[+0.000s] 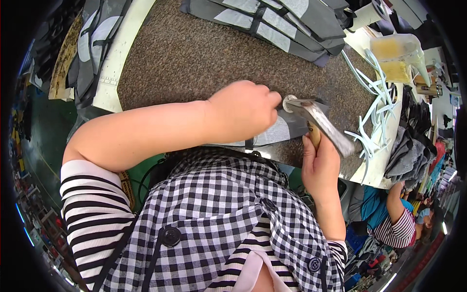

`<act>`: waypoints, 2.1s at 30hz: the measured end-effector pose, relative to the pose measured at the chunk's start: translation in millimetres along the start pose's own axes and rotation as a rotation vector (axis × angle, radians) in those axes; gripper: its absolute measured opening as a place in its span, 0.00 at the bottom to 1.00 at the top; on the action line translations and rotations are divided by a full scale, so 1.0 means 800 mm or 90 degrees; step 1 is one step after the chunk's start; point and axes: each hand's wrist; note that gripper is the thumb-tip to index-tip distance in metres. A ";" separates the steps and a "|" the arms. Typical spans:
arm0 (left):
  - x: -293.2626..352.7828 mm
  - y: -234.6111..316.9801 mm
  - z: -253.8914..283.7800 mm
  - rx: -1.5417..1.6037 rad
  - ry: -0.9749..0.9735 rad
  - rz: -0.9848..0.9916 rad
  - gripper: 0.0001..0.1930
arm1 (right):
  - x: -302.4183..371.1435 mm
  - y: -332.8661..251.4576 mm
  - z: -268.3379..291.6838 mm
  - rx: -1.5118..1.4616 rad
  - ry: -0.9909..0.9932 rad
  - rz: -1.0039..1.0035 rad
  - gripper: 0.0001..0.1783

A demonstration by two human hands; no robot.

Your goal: The worker uses a hammer to flatten and bond shoe upper components on a manufacturing workbench.

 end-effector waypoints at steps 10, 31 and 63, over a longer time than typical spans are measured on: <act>0.024 -0.011 -0.003 0.151 0.057 0.083 0.05 | 0.000 -0.014 -0.002 0.015 0.034 0.117 0.12; 0.076 0.010 -0.023 0.006 0.118 0.109 0.05 | -0.012 -0.046 0.003 -0.067 -0.110 0.012 0.10; 0.026 -0.012 -0.046 0.236 0.229 0.079 0.06 | -0.002 -0.035 0.009 0.133 -0.017 0.076 0.12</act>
Point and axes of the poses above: each hand's wrist, its own x-axis away from the middle knuckle, its own z-axis out of the back of the hand, y = z × x, and after that the axes turned 10 degrees about -y, right-handed
